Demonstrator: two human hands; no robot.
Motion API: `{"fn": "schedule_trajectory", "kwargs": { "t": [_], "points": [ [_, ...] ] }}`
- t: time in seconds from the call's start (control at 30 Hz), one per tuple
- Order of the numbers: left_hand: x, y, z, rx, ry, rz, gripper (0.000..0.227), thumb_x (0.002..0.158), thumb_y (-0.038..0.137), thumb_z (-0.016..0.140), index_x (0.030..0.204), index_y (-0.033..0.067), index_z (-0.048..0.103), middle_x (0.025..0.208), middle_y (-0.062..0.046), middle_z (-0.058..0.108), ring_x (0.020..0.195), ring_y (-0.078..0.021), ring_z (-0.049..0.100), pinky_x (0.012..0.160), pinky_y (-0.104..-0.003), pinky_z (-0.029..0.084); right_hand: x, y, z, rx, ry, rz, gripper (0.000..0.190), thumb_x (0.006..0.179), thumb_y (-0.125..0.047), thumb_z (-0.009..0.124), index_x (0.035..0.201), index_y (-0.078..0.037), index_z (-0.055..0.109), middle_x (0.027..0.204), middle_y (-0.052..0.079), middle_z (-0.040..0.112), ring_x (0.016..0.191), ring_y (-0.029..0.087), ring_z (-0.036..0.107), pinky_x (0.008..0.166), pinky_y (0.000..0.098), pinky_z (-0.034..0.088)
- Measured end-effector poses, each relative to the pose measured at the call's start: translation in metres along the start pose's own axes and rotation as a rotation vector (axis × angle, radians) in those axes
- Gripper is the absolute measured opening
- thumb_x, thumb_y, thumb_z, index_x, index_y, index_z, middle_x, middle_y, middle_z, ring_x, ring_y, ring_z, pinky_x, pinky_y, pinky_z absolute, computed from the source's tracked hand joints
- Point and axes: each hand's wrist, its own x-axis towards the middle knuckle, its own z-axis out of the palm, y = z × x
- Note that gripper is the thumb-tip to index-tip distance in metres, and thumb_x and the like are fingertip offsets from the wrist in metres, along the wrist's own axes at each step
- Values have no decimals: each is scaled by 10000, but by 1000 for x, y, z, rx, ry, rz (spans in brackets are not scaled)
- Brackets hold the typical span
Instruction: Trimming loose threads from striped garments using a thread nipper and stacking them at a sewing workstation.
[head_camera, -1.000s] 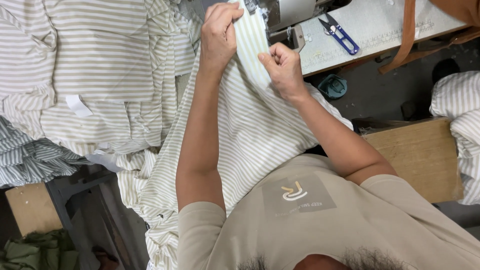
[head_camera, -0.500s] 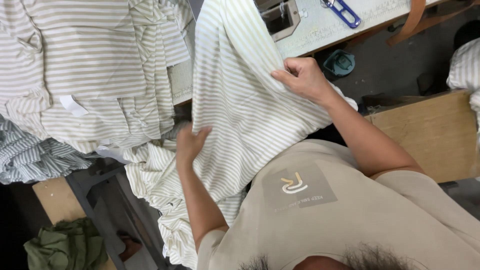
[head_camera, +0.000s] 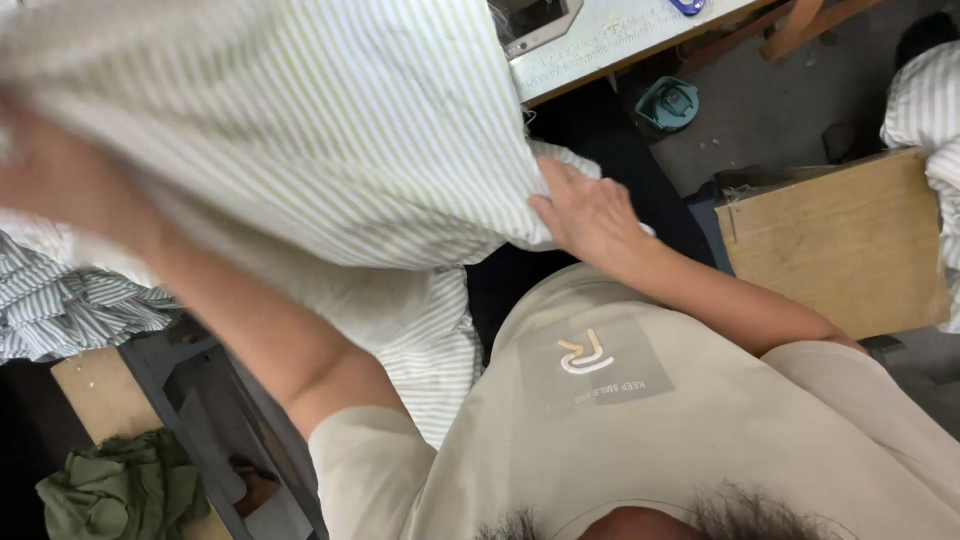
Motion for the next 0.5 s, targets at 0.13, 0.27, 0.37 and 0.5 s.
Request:
{"fn": "schedule_trajectory", "kwargs": {
  "t": [0.13,0.27,0.37,0.5],
  "points": [
    [-79,7,85,16,-576,-84,739,1109,450,773,1567,138,285,1561,-203,498,1481,-361,473,1277,-425,376,-6,-15,10,62,68,-56,545,1002,-194,601,1487,-64,388,1073,196,532,680,480,600,504,576,464],
    [-147,160,50,-129,-614,97,638,1087,432,741,1564,205,382,1491,-169,401,1425,-338,447,1242,-558,462,-2,-22,5,73,126,-253,535,895,183,500,1402,20,452,880,122,395,477,301,401,351,475,392],
    [-172,246,14,-530,-918,-95,716,905,283,912,1404,151,416,1171,-56,500,937,-163,529,811,-277,536,8,-23,41,301,-116,-372,433,934,35,539,1364,16,494,965,180,458,498,438,485,411,532,420],
    [-223,252,18,-473,-1014,108,804,898,333,917,1433,71,378,1280,-142,546,1126,-258,580,1017,-360,527,24,-15,55,366,-209,-414,295,970,-63,560,1257,-50,627,1047,182,582,794,503,634,605,619,508]
  ]
}}
